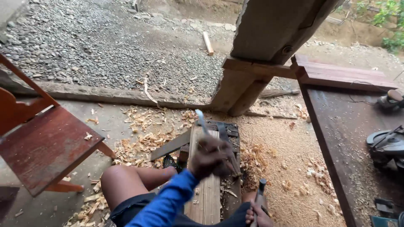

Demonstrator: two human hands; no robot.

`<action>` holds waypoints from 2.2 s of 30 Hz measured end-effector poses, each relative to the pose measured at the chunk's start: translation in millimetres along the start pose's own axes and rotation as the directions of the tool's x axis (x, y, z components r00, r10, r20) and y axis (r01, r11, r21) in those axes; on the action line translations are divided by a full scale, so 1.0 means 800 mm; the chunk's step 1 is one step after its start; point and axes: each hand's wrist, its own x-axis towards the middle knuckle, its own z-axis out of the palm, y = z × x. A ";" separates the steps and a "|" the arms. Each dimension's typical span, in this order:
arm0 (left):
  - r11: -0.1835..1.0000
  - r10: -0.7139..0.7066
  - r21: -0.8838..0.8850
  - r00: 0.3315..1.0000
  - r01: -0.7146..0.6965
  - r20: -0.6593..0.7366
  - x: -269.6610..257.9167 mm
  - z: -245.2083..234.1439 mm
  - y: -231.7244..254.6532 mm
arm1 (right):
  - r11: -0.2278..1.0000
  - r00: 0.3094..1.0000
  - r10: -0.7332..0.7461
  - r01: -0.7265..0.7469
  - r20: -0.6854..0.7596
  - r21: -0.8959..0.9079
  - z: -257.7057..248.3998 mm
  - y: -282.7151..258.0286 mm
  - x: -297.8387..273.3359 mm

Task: Using a hammer and a wooden chisel to carve a groove into a piece of timber.

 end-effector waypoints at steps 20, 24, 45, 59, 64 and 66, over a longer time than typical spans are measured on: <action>0.753 -0.543 -0.041 0.655 0.657 0.525 -0.249 0.061 0.057 | 0.850 0.883 -0.249 0.002 0.398 0.527 0.115 0.032 -0.131; 0.371 -0.928 0.250 0.347 0.894 0.138 -0.356 0.063 -0.035 | 0.684 0.908 -0.289 -0.027 0.305 0.729 0.136 0.030 -0.141; -0.292 -0.866 -0.154 -0.193 0.944 0.461 -0.413 0.034 0.000 | 0.791 0.731 -0.004 -0.415 0.682 0.449 -0.022 0.172 0.014; -0.308 -0.894 0.340 -0.393 0.889 0.217 -0.261 0.078 0.015 | 0.681 0.861 0.270 -0.487 0.430 0.548 -0.043 0.120 -0.076; -0.188 -0.959 0.447 -0.262 0.875 0.110 -0.188 0.089 -0.002 | 0.695 0.853 0.324 -0.508 0.409 0.509 -0.050 0.109 -0.100; -0.094 -0.976 0.446 -0.171 0.890 0.136 -0.181 0.089 -0.009 | 0.693 0.850 0.339 -0.516 0.404 0.504 -0.049 0.119 -0.108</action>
